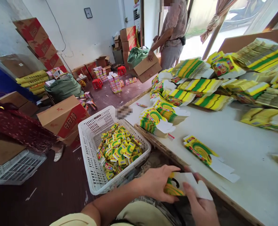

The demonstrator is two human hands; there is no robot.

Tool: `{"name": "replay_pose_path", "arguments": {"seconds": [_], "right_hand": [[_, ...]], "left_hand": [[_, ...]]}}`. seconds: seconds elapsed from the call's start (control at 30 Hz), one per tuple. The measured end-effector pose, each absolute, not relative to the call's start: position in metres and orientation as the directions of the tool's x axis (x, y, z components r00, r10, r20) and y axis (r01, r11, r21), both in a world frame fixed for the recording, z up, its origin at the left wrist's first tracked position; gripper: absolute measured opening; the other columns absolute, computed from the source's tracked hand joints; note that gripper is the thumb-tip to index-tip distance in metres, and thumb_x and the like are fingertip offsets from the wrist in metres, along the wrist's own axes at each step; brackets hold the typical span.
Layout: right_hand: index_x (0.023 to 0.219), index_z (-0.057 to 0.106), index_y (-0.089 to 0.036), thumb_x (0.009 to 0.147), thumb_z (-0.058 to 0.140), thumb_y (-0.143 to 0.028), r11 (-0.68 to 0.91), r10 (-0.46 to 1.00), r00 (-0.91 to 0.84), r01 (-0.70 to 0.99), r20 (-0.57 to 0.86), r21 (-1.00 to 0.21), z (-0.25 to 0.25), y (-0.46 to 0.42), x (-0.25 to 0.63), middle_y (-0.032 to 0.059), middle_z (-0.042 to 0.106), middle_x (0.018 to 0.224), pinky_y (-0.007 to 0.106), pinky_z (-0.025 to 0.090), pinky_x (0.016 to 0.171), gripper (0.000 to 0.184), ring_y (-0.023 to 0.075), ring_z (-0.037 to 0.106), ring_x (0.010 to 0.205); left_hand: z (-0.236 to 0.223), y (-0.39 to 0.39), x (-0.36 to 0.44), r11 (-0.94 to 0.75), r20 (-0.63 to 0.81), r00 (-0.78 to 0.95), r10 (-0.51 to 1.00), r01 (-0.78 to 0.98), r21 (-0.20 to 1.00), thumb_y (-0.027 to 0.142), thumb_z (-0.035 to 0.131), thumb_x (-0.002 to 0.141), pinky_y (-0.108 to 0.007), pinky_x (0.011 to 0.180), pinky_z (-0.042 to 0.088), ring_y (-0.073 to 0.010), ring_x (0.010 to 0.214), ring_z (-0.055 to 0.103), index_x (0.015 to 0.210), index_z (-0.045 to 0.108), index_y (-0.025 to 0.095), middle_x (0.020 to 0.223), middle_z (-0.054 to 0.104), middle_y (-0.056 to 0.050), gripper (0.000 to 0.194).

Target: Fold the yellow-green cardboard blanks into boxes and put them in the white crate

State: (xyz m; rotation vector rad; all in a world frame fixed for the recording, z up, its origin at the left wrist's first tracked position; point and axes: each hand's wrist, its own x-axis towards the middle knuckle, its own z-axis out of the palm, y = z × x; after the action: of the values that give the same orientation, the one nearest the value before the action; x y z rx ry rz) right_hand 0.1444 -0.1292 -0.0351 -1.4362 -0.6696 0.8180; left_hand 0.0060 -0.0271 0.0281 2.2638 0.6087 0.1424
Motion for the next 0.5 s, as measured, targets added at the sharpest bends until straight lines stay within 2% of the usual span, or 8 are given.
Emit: {"name": "replay_pose_path", "arguments": {"seconds": [0.1,0.17,0.33,0.5], "right_hand": [[0.126,0.061,-0.022,0.080,0.068,-0.055,-0.114,0.843,0.428,-0.450,-0.326,-0.886,-0.040,-0.123,0.136,0.0097,0.067,0.129,0.048,0.045,0.109,0.057,0.0323,0.057,0.127],[0.127,0.061,-0.024,0.078,0.071,-0.055,-0.122,0.833,0.392,-0.557,-0.390,-0.821,-0.044,-0.122,0.130,0.0072,0.068,0.129,0.046,0.049,0.106,0.058,0.0307,0.059,0.126],[0.130,0.060,-0.031,0.086,0.063,-0.054,-0.178,0.861,0.341,-0.495,-0.378,-0.851,-0.063,-0.128,0.130,0.0006,0.064,0.136,0.045,0.051,0.105,0.050,0.0272,0.059,0.127],[0.134,0.060,-0.027,0.093,0.052,-0.054,-0.110,0.899,0.363,-0.351,-0.243,-0.930,-0.077,-0.130,0.137,0.0069,0.072,0.121,0.039,0.063,0.083,0.050,0.0273,0.071,0.107]], "left_hand": [[0.025,-0.032,0.006,-0.630,-0.065,0.904,0.423,0.345,0.696,0.041,0.073,0.072,-0.039,0.097,0.051,-0.0287,0.120,0.059,0.141,0.033,0.023,0.138,0.051,-0.012,0.082],[0.022,-0.032,0.006,-0.645,-0.085,0.904,0.419,0.363,0.672,0.039,0.072,0.071,-0.038,0.096,0.052,-0.0283,0.118,0.059,0.132,0.039,0.022,0.133,0.053,-0.011,0.072],[0.017,-0.028,0.007,-0.627,-0.156,0.890,0.429,0.418,0.657,0.036,0.072,0.069,-0.036,0.091,0.052,-0.0267,0.108,0.063,0.120,0.045,0.022,0.122,0.058,-0.008,0.060],[0.017,-0.026,0.012,-0.586,-0.178,0.868,0.464,0.451,0.673,0.038,0.075,0.063,-0.037,0.084,0.053,-0.0297,0.100,0.066,0.127,0.040,0.022,0.119,0.061,-0.009,0.074]]}}
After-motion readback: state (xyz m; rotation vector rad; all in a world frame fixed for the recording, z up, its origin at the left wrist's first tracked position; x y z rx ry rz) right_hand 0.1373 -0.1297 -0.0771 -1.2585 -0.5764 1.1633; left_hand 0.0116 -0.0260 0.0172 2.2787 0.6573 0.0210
